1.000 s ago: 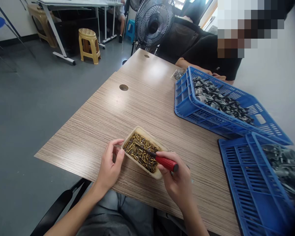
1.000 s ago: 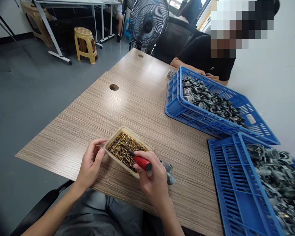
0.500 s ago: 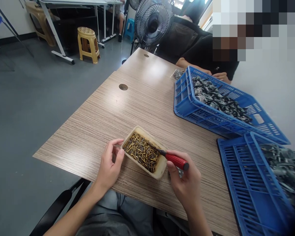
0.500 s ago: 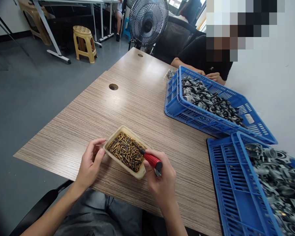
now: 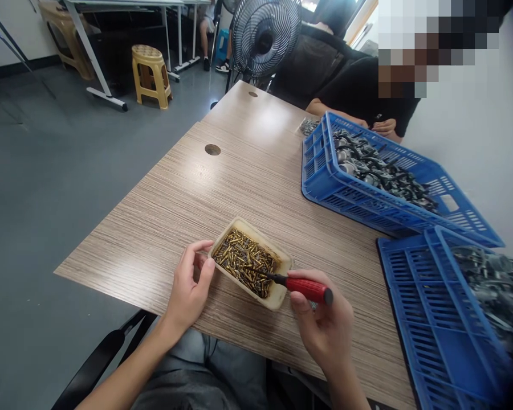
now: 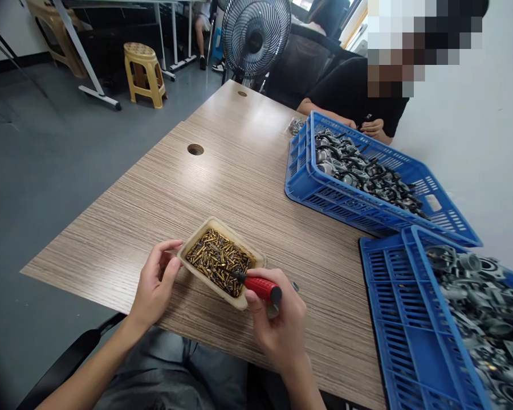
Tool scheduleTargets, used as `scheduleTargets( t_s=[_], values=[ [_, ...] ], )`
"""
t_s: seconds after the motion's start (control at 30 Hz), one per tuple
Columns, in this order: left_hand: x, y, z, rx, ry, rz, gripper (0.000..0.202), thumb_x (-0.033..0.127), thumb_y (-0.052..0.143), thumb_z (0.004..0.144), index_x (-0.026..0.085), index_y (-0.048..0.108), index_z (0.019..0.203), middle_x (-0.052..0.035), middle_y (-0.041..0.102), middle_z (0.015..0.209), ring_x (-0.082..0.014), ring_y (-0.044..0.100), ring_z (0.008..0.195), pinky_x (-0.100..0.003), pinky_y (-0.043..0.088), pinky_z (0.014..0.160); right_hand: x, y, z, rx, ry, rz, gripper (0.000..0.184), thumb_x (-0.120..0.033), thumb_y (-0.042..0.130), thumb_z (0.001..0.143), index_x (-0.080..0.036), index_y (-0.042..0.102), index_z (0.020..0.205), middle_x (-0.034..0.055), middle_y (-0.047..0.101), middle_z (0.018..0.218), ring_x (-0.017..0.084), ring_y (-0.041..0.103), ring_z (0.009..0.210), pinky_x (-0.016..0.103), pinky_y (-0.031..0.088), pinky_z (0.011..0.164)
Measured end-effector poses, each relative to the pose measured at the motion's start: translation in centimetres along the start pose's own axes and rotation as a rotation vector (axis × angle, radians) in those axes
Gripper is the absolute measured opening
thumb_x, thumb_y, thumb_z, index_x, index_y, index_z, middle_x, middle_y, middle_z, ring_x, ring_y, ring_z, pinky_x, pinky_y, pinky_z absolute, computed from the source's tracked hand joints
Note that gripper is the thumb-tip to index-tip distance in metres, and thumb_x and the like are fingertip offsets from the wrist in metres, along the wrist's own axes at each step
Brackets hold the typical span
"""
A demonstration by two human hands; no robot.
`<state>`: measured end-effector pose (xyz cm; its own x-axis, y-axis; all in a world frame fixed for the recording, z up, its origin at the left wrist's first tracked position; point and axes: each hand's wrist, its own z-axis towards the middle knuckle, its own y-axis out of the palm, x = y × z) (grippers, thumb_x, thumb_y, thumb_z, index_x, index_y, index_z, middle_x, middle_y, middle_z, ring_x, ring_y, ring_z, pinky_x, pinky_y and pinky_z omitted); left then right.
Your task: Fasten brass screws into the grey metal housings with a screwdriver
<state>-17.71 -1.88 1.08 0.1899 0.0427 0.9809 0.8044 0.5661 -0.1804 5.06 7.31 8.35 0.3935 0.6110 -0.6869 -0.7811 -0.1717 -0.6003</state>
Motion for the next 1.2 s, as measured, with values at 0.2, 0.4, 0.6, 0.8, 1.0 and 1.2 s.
scheduleTargets(
  t_s=[0.2,0.4,0.6,0.8,1.0,1.2],
  values=[
    [-0.2,0.0,0.0,-0.002,-0.001,-0.018,0.033,0.042,0.054,0.107,0.025,0.059,0.134,-0.0044,0.065,0.107,-0.0184,0.06,0.089,-0.033,0.049,0.083,-0.3,1.4,0.2,-0.06,-0.034,-0.001,0.019,-0.023,0.067,0.101,-0.025,0.071,0.119,0.0053,0.073,0.099,0.021,0.07,0.086,0.034,0.056,0.074],
    [-0.2,0.0,0.0,0.002,0.004,-0.009,0.034,0.043,0.054,0.106,0.025,0.059,0.135,-0.0047,0.065,0.108,-0.0187,0.06,0.09,-0.034,0.049,0.084,0.2,1.5,-0.2,-0.024,0.026,0.052,0.019,-0.024,0.067,0.101,-0.026,0.071,0.12,0.0058,0.073,0.102,0.022,0.07,0.089,0.035,0.056,0.077],
    [-0.4,0.1,0.0,0.007,0.008,-0.011,0.035,0.042,0.055,0.106,0.025,0.059,0.136,-0.006,0.066,0.113,-0.0194,0.061,0.093,-0.034,0.05,0.086,0.7,1.7,-0.4,0.049,0.093,0.127,0.022,-0.029,0.067,0.102,-0.024,0.071,0.123,0.009,0.074,0.108,0.024,0.071,0.097,0.035,0.058,0.079],
    [-0.4,0.1,0.1,0.007,0.005,-0.002,0.034,0.043,0.055,0.106,0.026,0.059,0.135,-0.0051,0.066,0.112,-0.019,0.061,0.092,-0.034,0.049,0.085,0.3,1.8,-0.2,0.058,0.065,0.107,0.022,-0.029,0.068,0.101,-0.024,0.072,0.122,0.0086,0.074,0.108,0.025,0.071,0.098,0.037,0.058,0.081],
    [-0.2,0.0,0.0,0.0,0.001,-0.006,0.035,0.043,0.055,0.106,0.025,0.059,0.135,-0.0054,0.066,0.108,-0.02,0.061,0.091,-0.034,0.049,0.083,0.3,0.8,-0.6,0.106,0.046,0.058,0.018,-0.027,0.066,0.101,-0.024,0.072,0.118,0.0068,0.073,0.104,0.023,0.07,0.094,0.034,0.054,0.079],
    [-0.3,0.0,0.1,0.003,-0.001,-0.005,0.034,0.043,0.055,0.106,0.026,0.059,0.135,-0.0053,0.066,0.111,-0.0196,0.061,0.092,-0.035,0.049,0.085,0.4,1.2,-1.1,0.043,0.037,0.059,0.019,-0.026,0.066,0.101,-0.025,0.07,0.12,0.0056,0.073,0.104,0.023,0.07,0.094,0.033,0.054,0.078]
  ],
)
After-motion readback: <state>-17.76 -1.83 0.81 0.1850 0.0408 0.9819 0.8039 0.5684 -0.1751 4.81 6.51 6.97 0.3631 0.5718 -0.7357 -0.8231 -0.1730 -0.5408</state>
